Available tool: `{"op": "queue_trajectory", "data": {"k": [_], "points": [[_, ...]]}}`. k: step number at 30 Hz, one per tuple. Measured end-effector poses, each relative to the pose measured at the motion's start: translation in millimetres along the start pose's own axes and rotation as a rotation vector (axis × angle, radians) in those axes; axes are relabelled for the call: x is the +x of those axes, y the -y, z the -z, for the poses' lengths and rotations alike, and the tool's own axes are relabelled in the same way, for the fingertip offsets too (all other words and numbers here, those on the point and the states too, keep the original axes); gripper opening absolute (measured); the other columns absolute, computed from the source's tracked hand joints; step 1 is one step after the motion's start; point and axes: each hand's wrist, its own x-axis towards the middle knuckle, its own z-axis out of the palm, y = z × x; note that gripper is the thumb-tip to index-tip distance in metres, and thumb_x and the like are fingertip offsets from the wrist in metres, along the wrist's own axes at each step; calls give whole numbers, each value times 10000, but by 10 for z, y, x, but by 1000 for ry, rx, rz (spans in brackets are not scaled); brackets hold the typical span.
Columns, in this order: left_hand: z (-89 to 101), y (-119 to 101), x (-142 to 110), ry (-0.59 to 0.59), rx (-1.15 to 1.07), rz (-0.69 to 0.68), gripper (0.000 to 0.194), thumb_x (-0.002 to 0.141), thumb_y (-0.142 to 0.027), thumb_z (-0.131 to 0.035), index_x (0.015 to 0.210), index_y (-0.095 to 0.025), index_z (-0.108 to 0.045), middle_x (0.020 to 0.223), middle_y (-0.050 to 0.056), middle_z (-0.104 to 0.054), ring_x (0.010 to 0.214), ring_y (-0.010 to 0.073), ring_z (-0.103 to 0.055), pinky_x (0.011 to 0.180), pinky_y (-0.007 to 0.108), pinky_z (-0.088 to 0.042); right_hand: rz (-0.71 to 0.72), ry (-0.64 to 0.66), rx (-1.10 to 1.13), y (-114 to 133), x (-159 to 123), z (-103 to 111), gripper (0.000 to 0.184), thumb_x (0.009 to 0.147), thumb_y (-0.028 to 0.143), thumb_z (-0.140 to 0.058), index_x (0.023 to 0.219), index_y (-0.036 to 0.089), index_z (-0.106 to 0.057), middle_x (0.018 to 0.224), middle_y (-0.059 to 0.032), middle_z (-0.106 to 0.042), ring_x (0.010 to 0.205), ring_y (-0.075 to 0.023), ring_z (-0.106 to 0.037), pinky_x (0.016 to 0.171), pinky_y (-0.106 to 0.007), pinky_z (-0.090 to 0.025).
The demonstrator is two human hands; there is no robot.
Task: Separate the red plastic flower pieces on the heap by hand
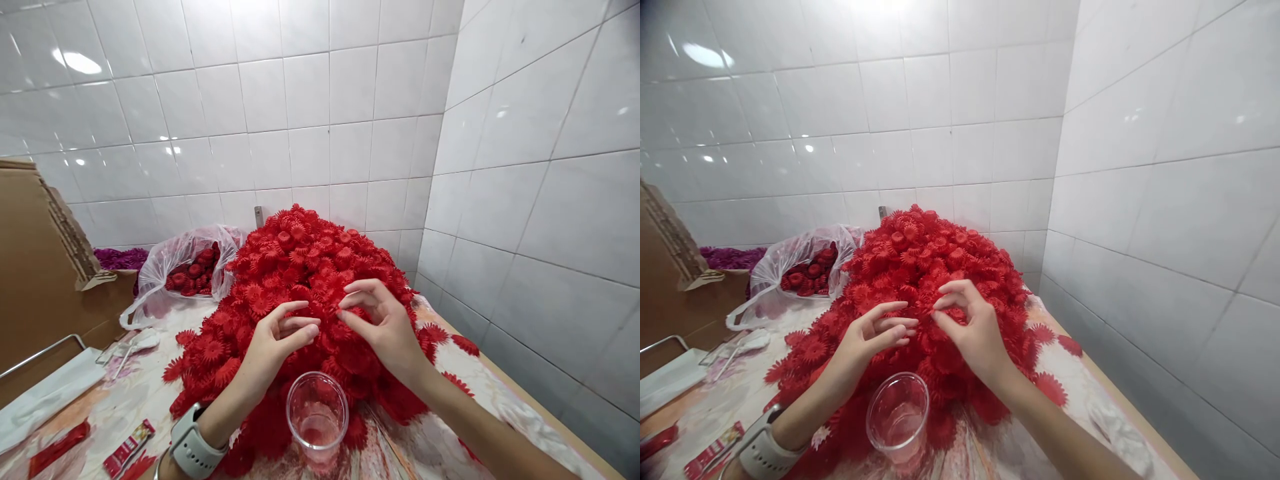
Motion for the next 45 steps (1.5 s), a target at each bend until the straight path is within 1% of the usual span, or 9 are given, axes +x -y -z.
{"op": "queue_trajectory", "data": {"k": [4,10,18,25,29,30,35,40,45], "points": [[-45,14,-21,18,0,-7,394,607,-251,-720,975,-175,-598,740,15,-702,721,157,-639,724,274,-475,63,122,-94,31,-127,-119,236,730,128,-568,927,234,-494,738,16,-661,754,-156,-635,757,-305,-472],[-43,3,-19,10,36,-12,410,594,-244,-720,976,-158,-601,587,-19,-660,583,122,-594,644,240,-444,11,134,-53,70,-141,-150,190,740,140,-557,903,230,-524,735,15,-645,757,-152,-617,715,-286,-471],[-58,-61,-13,-45,55,-45,367,589,-231,-709,936,-161,-615,538,-48,-622,523,81,-525,588,200,-401,-74,-225,152,69,-76,-140,198,693,209,-627,817,224,-473,736,9,-593,722,-142,-560,672,-282,-460],[-73,-37,-13,-45,49,-74,337,601,-241,-703,916,-157,-616,560,-28,-633,550,108,-561,613,231,-430,-8,-329,133,103,-89,-175,196,714,199,-613,817,230,-450,778,-2,-561,756,-147,-560,685,-285,-462],[-12,27,13,-108,33,-20,336,564,-216,-721,871,-137,-608,507,-45,-606,519,100,-555,608,237,-452,85,-458,55,53,-1,-96,145,760,226,-581,835,229,-457,828,-9,-527,769,-142,-536,726,-293,-450],[2,40,21,-124,22,-9,348,554,-222,-728,868,-134,-605,508,-46,-607,518,103,-559,612,244,-462,95,-422,-14,33,14,-83,137,766,223,-572,855,230,-468,848,-15,-533,790,-152,-536,748,-311,-446],[0,67,45,-132,-38,-17,390,576,-272,-729,910,-139,-577,618,-14,-661,626,134,-620,698,283,-497,183,-9,-371,-27,-15,-115,155,778,177,-514,924,220,-541,1033,-71,-566,1022,-231,-493,895,-408,-382],[-28,83,16,-93,-20,-16,366,612,-250,-707,935,-147,-569,641,-16,-659,656,141,-629,731,293,-491,93,113,-384,8,-89,-184,208,761,173,-540,957,228,-498,815,-13,-619,815,-195,-576,772,-367,-442],[-50,84,-17,-71,49,-37,340,609,-223,-706,922,-164,-587,678,-10,-668,679,141,-622,706,260,-469,96,107,-389,26,-125,-203,223,747,106,-505,933,228,-492,765,1,-615,740,-179,-589,711,-337,-461]]}}
